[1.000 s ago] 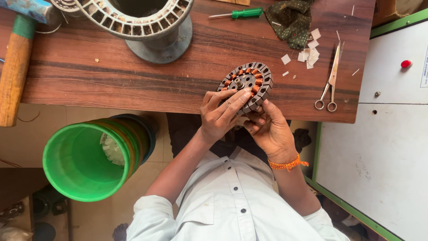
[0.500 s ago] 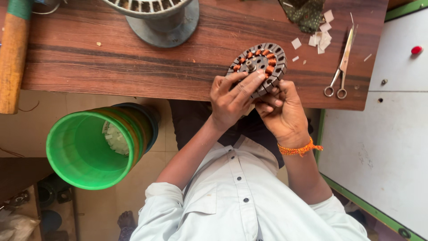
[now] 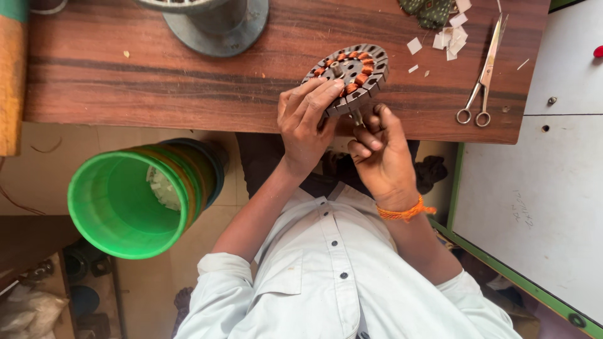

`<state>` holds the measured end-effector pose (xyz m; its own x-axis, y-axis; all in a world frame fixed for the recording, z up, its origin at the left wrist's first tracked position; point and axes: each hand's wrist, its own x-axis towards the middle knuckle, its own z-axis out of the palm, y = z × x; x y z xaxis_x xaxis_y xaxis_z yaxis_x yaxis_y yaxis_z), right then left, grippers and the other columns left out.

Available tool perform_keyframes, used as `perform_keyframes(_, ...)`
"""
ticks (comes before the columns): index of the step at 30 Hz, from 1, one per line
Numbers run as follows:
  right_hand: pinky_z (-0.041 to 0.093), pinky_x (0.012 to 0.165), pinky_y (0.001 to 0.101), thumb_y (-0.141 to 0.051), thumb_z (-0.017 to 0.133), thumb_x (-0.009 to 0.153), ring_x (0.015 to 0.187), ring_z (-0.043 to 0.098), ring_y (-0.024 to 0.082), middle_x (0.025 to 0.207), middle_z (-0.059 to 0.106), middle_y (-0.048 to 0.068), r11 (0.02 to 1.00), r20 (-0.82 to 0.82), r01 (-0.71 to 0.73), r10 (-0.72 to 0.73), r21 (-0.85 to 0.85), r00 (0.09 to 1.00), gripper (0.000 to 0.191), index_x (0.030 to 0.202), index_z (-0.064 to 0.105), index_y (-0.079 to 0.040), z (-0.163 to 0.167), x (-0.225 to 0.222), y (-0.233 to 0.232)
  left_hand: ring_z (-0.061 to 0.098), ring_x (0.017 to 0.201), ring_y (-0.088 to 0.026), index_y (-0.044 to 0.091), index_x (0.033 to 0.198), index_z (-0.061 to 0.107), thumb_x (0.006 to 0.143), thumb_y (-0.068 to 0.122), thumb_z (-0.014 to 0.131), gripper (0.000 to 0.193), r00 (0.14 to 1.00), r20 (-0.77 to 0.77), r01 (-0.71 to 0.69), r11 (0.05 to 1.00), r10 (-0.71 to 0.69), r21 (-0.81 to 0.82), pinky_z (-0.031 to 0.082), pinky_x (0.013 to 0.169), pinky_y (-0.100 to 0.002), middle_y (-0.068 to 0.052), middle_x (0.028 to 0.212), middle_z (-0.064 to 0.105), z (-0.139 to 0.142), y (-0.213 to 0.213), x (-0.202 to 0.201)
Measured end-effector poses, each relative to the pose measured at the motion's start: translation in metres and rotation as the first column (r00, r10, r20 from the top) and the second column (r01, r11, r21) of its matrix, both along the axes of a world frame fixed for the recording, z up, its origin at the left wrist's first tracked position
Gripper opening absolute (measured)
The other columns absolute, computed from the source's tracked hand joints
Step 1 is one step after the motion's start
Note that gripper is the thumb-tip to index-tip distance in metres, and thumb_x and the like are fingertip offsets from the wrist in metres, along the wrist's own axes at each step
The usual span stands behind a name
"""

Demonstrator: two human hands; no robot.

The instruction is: The person inserts small white paper pieces into the slots of a circular electrical component, likely a motor rotor. They use a green screwdriver to press the paper into place and scissors to cut the paper to size. The person repeats this process for multiple slots.

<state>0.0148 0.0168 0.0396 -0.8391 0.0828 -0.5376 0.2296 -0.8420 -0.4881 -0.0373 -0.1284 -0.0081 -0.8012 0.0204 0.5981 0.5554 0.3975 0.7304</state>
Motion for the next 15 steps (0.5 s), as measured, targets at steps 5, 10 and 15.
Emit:
perform_keyframes(5,0.046,0.060,0.0232,-0.018,0.060,0.101,0.067,0.051,0.007,0.094,0.062,0.000,0.987,-0.014,0.034,-0.032,0.159,0.999,0.014,0.112,0.062,-0.009,-0.009,-0.002,0.005,0.067,0.121,-0.019,0.013,0.128,0.065,0.085,0.003,0.083,0.047,0.999,0.037,0.002,0.995,0.001,-0.099,0.047,0.101,-0.038,0.000,0.125,0.071,0.016,0.009,-0.001)
perform_keyframes(10,0.045,0.059,0.0251,-0.019,0.064,0.106,0.065,0.049,0.007,0.080,0.057,-0.002,0.921,-0.234,0.093,-0.002,0.378,0.972,0.016,0.109,0.063,-0.003,-0.018,-0.016,0.007,0.067,0.120,-0.024,0.008,0.127,0.065,0.081,-0.001,0.082,0.050,1.000,0.012,-0.024,0.990,0.026,-0.138,0.049,0.098,-0.039,-0.007,0.122,0.070,0.031,0.014,0.000)
perform_keyframes(15,0.040,0.056,0.0221,-0.014,0.067,0.100,0.064,0.047,0.004,0.079,0.060,-0.004,0.721,-0.245,0.220,-0.072,0.657,0.967,0.016,0.105,0.065,0.001,-0.008,-0.041,0.004,0.068,0.112,-0.026,0.007,0.114,0.065,0.073,0.002,0.085,0.045,0.991,-0.035,-0.130,0.986,0.127,-0.101,0.049,0.093,-0.041,-0.007,0.116,0.071,0.055,0.035,-0.009)
